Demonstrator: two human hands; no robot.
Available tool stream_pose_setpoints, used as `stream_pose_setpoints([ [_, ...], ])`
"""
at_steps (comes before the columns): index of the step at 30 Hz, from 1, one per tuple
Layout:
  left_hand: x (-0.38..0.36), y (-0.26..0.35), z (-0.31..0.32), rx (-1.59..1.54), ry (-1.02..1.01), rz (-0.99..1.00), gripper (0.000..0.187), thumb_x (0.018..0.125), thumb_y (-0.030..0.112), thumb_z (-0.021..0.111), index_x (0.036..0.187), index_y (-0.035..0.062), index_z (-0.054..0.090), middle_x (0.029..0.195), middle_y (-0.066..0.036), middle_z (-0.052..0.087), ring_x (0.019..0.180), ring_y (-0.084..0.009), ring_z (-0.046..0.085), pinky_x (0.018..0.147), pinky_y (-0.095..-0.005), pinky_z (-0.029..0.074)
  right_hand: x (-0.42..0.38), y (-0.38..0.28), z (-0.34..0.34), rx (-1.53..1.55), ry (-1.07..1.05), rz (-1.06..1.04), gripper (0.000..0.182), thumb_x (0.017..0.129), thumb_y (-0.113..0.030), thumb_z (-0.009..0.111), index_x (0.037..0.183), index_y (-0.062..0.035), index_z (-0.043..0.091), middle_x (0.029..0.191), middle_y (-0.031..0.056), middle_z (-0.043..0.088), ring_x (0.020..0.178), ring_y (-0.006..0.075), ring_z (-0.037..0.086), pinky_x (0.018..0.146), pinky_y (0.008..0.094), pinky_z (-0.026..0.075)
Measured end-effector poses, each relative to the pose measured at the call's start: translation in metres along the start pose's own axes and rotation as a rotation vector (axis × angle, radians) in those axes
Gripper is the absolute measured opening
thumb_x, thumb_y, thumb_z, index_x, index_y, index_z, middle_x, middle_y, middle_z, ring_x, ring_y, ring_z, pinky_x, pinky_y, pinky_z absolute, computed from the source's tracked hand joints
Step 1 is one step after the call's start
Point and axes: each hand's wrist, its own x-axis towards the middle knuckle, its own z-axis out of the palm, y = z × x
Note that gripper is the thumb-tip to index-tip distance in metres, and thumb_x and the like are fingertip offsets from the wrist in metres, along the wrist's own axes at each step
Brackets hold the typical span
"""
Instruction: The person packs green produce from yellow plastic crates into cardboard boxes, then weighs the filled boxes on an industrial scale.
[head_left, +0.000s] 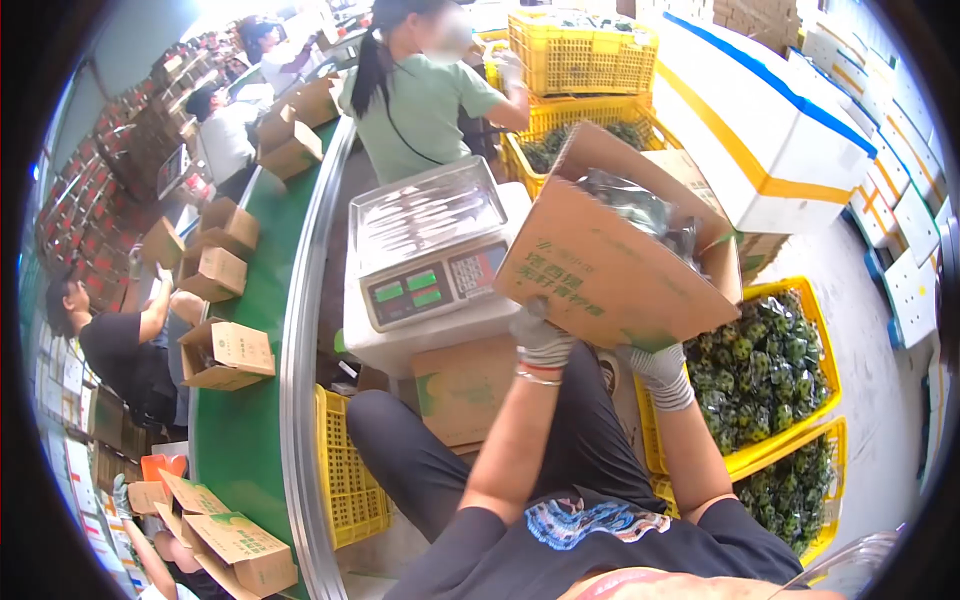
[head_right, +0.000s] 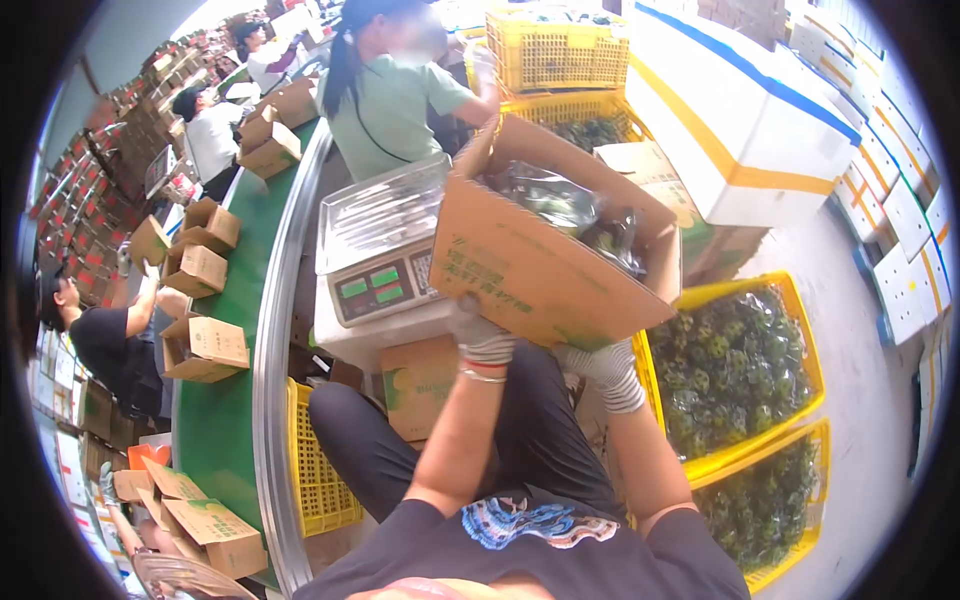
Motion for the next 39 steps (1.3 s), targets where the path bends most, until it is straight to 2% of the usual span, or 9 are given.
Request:
stream_pose_setpoints([
  [2,0.04,0.069,0.013,0.72,-0.023,0.145,0.065,0.083,0.042,0.064,0.132,0.0052,0.042,0.124,-0.011,0.052,0.11,-0.0272,0.053,0.09,-0.0403,0.048,0.026,-0.01,0.005,-0.083,0.018,-0.094,0.093,0.06,-0.014,0.082,0.136,-0.0059,0.029,0.127,0.0136,0.047,0.11,0.0256,0.054,0.09,0.0335,0.045],
  [10,0.118,0.192,-0.027,0.647,-0.02,0.252,0.054,0.089,0.043,0.057,0.121,0.0,0.05,0.101,-0.008,0.059,0.088,-0.0181,0.058,0.081,-0.0322,0.047,0.181,-0.005,0.109,0.247,-0.244,-0.34,0.12,0.057,-0.002,0.075,0.146,-0.0171,-0.004,0.129,0.0166,0.045,0.115,0.0221,0.048,0.094,0.0359,0.045],
  [15,0.153,0.233,-0.079,0.765,0.182,0.276,0.044,0.092,0.022,0.052,0.13,0.0012,0.044,0.117,-0.008,0.053,0.103,-0.0159,0.051,0.091,-0.0287,0.039,0.261,-0.006,0.178,-0.377,-0.115,-0.37,0.098,0.049,-0.026,0.078,0.134,-0.005,0.034,0.105,0.0172,0.059,0.087,0.0309,0.057,0.084,0.0373,0.048],
  [17,0.171,0.237,-0.141,0.982,0.297,0.324,0.024,0.091,0.025,0.056,0.103,0.0037,0.059,0.088,0.0,0.052,0.08,-0.0089,0.048,0.073,-0.0255,0.041,0.278,0.0,0.193,-0.443,-0.13,-0.215,0.095,0.045,-0.019,0.079,0.129,-0.0036,0.038,0.099,0.0132,0.058,0.092,0.0245,0.055,0.085,0.0362,0.046],
  [18,0.166,0.237,-0.121,1.174,0.349,0.054,0.05,0.093,0.019,0.048,0.138,-0.0004,0.036,0.13,-0.01,0.047,0.111,-0.0165,0.047,0.096,-0.0284,0.037,0.283,0.004,0.198,-0.496,-0.134,-0.189,0.093,0.044,-0.017,0.079,0.127,-0.0032,0.041,0.096,0.0117,0.058,0.092,0.0223,0.055,0.085,0.0356,0.046],
  [22,0.184,0.222,-0.15,1.222,0.281,0.218,0.053,0.094,0.024,0.049,0.138,-0.0018,0.035,0.14,-0.017,0.039,0.128,-0.023,0.038,0.105,-0.0312,0.029,0.295,0.015,0.201,-0.616,-0.118,-0.288,0.075,0.054,-0.017,0.08,0.122,-0.0056,0.05,0.094,0.0082,0.06,0.084,0.0207,0.058,0.078,0.0302,0.048],
  [27,0.167,0.229,-0.135,1.047,0.415,0.206,0.053,0.094,0.039,0.05,0.138,0.0095,0.043,0.127,0.001,0.05,0.102,-0.0089,0.049,0.082,-0.0256,0.042,0.313,0.01,0.158,0.041,-0.313,-0.379,0.102,0.064,-0.009,0.077,0.145,-0.002,0.015,0.135,0.0184,0.042,0.115,0.0249,0.051,0.093,0.036,0.047],
  [31,0.155,0.249,-0.127,0.874,0.48,0.171,0.057,0.092,0.045,0.049,0.137,0.0103,0.042,0.132,-0.01,0.049,0.115,-0.0218,0.048,0.099,-0.0422,0.033,0.283,-0.057,0.115,0.253,-0.145,-0.288,0.076,0.076,-0.008,0.074,0.138,-0.0004,0.032,0.13,0.0189,0.045,0.118,0.025,0.049,0.097,0.0323,0.044],
  [39,0.119,0.274,-0.152,1.363,0.464,0.405,0.036,0.093,0.026,0.052,0.123,0.0068,0.054,0.109,-0.007,0.063,0.094,-0.0175,0.06,0.079,-0.0309,0.047,0.263,-0.059,0.083,0.152,-0.141,-0.387,0.038,0.087,-0.01,0.063,0.124,-0.004,0.054,0.113,0.0069,0.062,0.096,0.0107,0.06,0.083,0.0237,0.049],
])
